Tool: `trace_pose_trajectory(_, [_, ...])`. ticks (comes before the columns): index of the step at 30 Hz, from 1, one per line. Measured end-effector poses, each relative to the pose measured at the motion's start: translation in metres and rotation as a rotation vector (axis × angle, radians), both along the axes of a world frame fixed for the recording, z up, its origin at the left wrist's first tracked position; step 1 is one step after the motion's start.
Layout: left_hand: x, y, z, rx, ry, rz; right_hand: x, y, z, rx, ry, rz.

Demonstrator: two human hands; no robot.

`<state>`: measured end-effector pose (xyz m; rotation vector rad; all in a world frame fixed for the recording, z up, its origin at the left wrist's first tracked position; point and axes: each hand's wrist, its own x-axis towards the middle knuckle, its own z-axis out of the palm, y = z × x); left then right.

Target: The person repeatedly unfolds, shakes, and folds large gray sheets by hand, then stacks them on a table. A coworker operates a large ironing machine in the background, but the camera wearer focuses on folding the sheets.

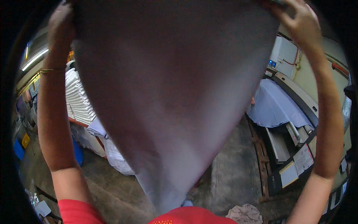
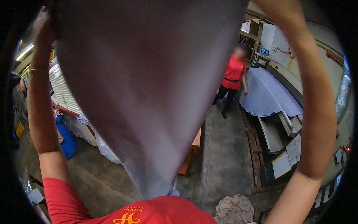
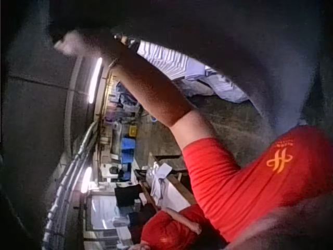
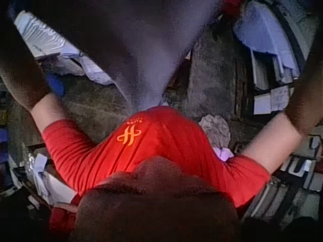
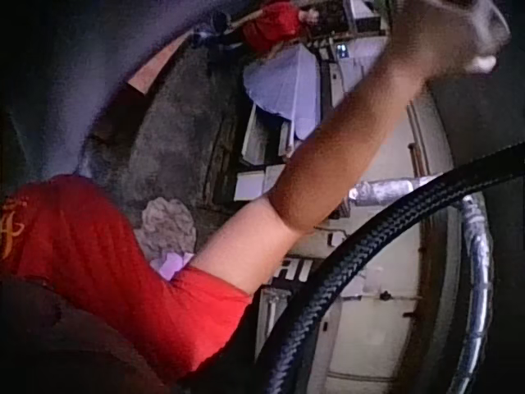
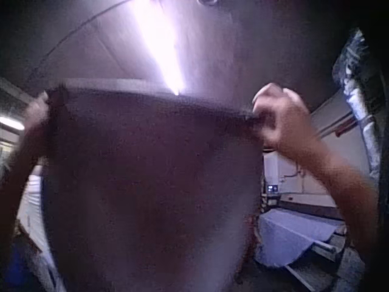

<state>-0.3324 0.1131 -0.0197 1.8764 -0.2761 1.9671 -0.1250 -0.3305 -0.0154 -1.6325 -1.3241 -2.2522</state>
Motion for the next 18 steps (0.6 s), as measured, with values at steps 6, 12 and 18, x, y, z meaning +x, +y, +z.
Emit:
trace_pose_trajectory(6, [0.068, -0.009, -0.025, -0.421, 0.278, -0.156, 0.066, 0.024, -0.041, -0.143, 0.127, -0.104])
trace_pose_trajectory(12, [0.099, -0.040, -0.081, -0.421, 0.117, -0.402, 0.091, -0.005, -0.065, -0.171, -0.051, -0.075])
trace_pose_trajectory(18, [0.007, -0.098, -0.044, 0.301, -0.078, 0.190, 0.082, -0.072, -0.049, 0.094, 0.697, 0.608])
